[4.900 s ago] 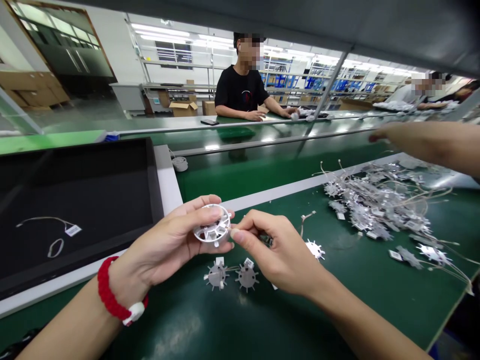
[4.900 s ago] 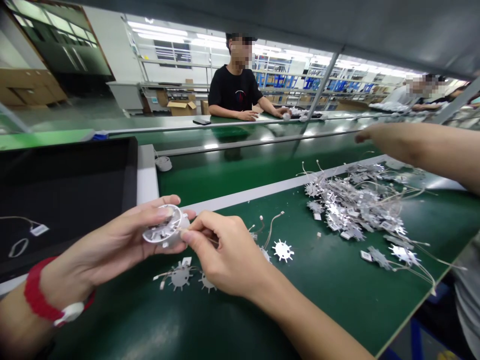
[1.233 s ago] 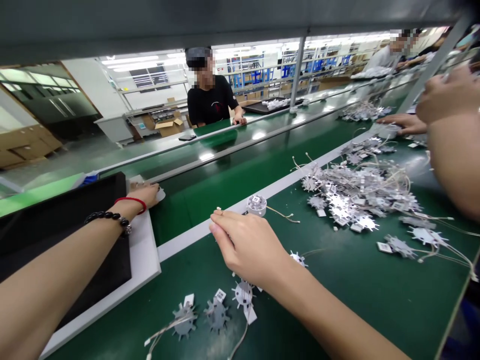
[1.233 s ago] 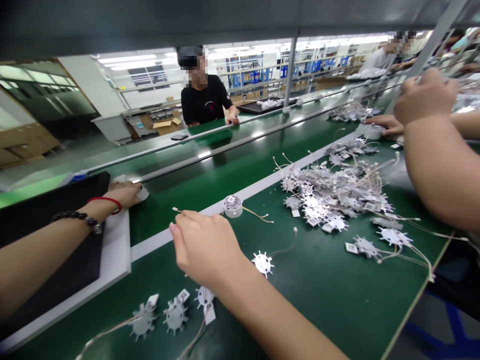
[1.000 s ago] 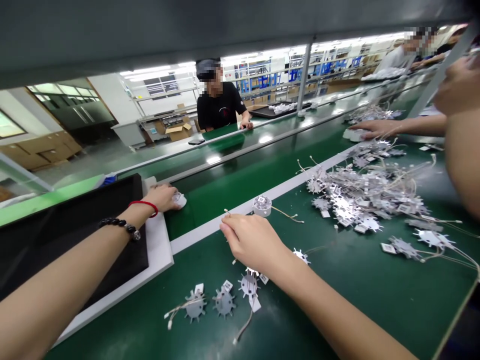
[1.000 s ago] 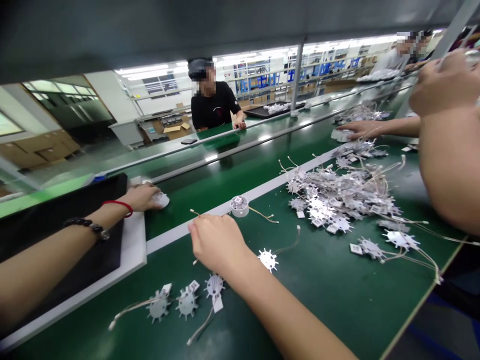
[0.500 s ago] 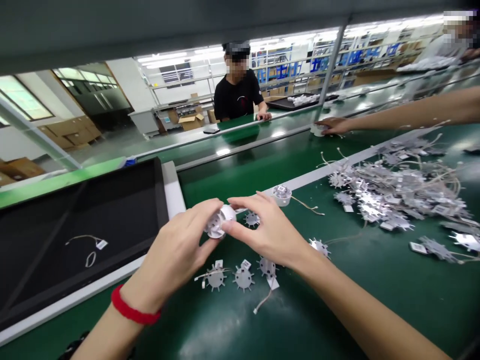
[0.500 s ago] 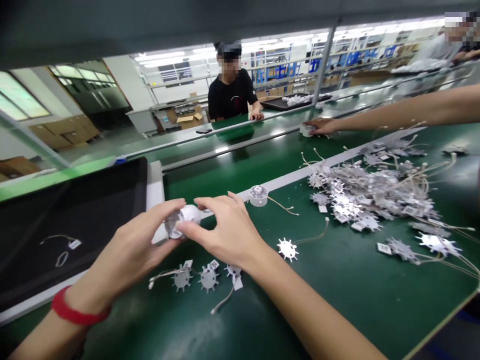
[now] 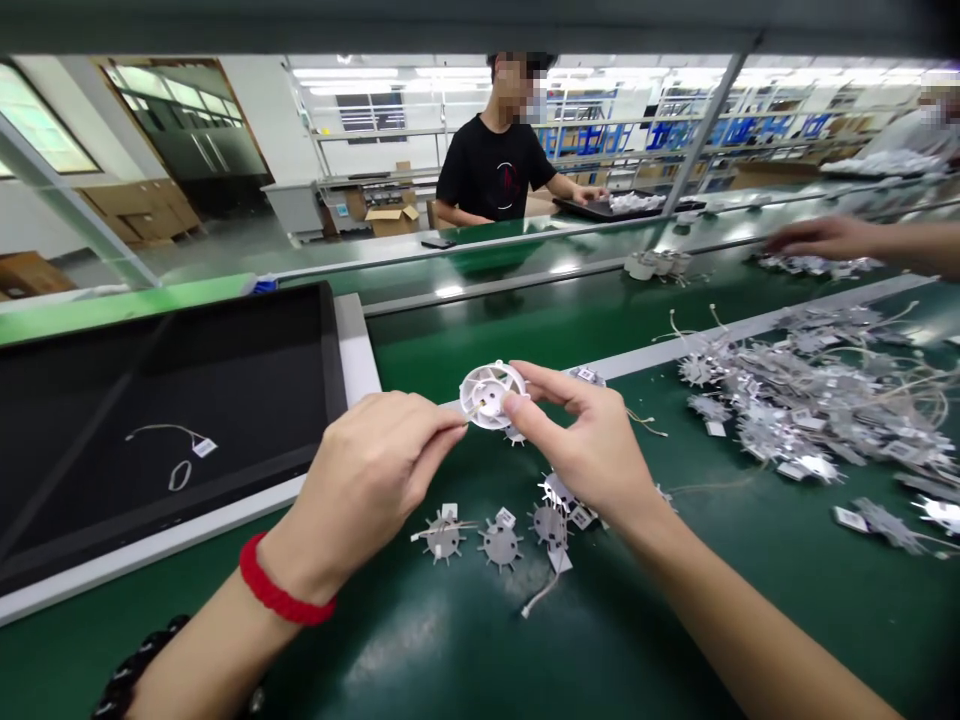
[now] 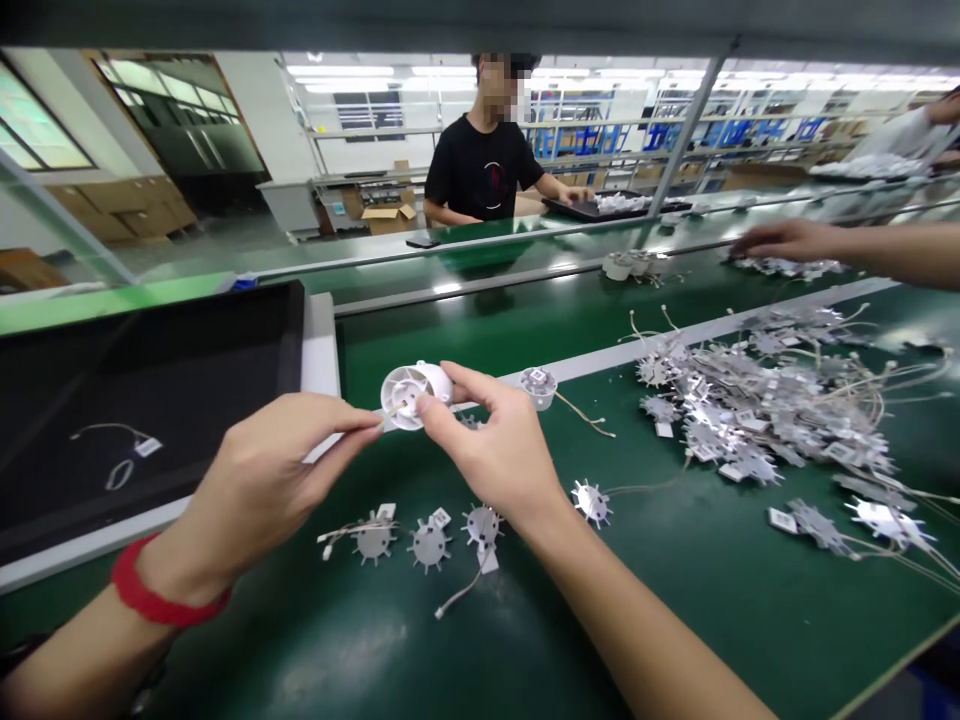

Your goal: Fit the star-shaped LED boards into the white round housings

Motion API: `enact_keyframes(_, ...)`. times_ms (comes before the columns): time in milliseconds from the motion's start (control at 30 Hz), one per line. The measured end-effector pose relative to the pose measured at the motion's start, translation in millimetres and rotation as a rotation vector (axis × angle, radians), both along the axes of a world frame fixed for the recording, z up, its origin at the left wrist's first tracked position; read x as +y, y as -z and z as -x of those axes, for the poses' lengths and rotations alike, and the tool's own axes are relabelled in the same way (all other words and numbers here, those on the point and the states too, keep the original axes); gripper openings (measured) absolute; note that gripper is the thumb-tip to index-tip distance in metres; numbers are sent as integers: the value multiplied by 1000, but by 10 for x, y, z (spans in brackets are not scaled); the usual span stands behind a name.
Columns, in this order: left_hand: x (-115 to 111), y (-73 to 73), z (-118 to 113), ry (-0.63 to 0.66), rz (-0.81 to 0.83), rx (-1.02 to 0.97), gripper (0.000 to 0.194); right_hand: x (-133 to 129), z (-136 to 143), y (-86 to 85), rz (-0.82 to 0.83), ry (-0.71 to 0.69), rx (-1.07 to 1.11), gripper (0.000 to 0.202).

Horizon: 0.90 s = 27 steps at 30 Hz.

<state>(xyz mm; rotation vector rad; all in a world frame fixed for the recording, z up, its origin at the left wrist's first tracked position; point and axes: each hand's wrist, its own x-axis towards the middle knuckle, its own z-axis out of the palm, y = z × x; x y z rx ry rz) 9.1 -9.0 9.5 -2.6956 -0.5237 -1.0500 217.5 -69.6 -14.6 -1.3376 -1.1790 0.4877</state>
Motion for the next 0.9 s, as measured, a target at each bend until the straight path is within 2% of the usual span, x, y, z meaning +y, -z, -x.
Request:
enact_keyframes(133, 12, 31, -25, 0, -85, 26, 21, -9, -6, 7, -2, -1, 30, 47)
enact_keyframes(300, 40, 28, -36, -40, -199, 36, 23, 5, -19, 20, 42, -83, 120, 46)
enact_keyframes(467, 52, 88, -58, -46, -260, 7, 25, 37, -21, 56, 62, -158, 225, 46)
enact_keyframes(700, 160, 166, -6, -15, -172, -50, 16, 49, 5, 54, 38, -199, 289, 39)
enact_keyframes(800, 196, 198, -6, 12, -122, -42, 19, 61, 21, 63, 44, -172, 235, 43)
enact_keyframes(900, 138, 174, -5, 14, -72, 45, 19, -19, -5, 89, 34, -83, 102, 44)
